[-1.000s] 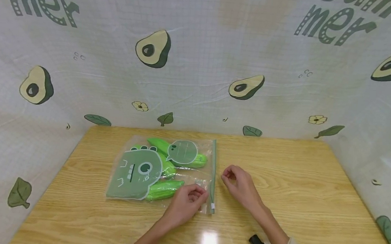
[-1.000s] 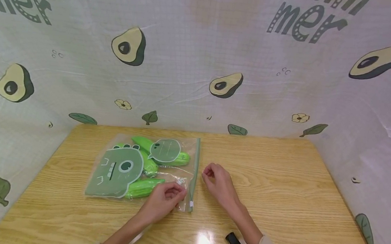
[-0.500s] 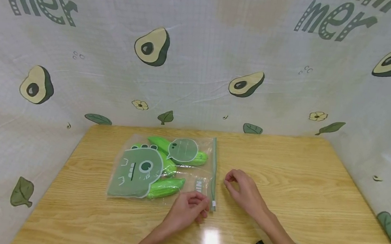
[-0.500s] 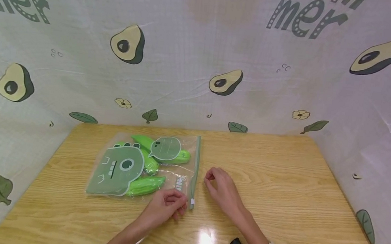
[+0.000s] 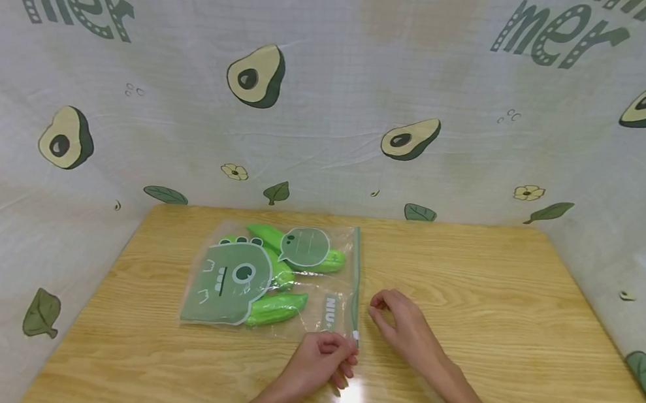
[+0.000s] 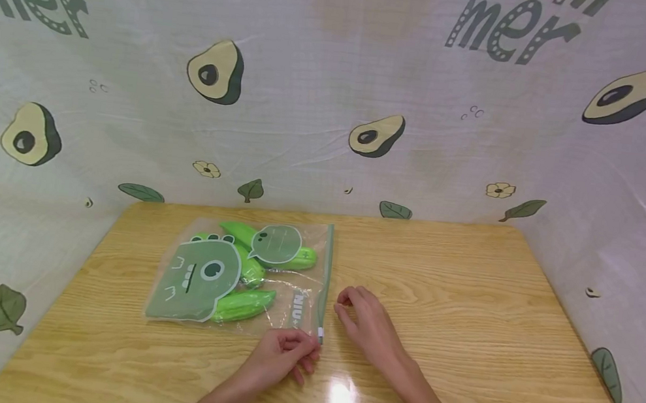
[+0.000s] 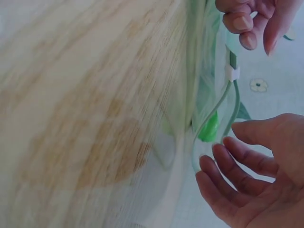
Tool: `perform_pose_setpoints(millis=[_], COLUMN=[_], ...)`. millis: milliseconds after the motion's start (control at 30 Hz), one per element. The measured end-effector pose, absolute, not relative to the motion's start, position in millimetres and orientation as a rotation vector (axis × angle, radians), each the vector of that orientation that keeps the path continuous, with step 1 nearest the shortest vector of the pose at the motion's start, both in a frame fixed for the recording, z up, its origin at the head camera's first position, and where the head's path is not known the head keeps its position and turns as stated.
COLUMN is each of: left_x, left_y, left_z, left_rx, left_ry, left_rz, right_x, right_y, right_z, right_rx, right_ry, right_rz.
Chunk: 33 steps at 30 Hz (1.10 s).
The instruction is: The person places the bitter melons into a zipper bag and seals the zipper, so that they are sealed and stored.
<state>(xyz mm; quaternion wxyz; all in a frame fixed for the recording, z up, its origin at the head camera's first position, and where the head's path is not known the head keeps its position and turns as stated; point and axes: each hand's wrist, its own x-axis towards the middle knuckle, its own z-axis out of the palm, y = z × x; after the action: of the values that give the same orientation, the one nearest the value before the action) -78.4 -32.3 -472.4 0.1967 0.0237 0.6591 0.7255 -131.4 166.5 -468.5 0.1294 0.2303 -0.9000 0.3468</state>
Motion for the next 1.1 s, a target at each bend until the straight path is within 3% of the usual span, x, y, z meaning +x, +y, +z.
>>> perform_pose_setpoints(millis=[1100], left_x=[-65], left_y=[-18], left_z=[-487], left_rx=[-0.03], left_ry=[1.675], left_rz=[2.022], right_x=[-117], right_y=[161], right_z=[-469], right_rx=[0.867], right_ry=[-2.8], right_rz=[1.417])
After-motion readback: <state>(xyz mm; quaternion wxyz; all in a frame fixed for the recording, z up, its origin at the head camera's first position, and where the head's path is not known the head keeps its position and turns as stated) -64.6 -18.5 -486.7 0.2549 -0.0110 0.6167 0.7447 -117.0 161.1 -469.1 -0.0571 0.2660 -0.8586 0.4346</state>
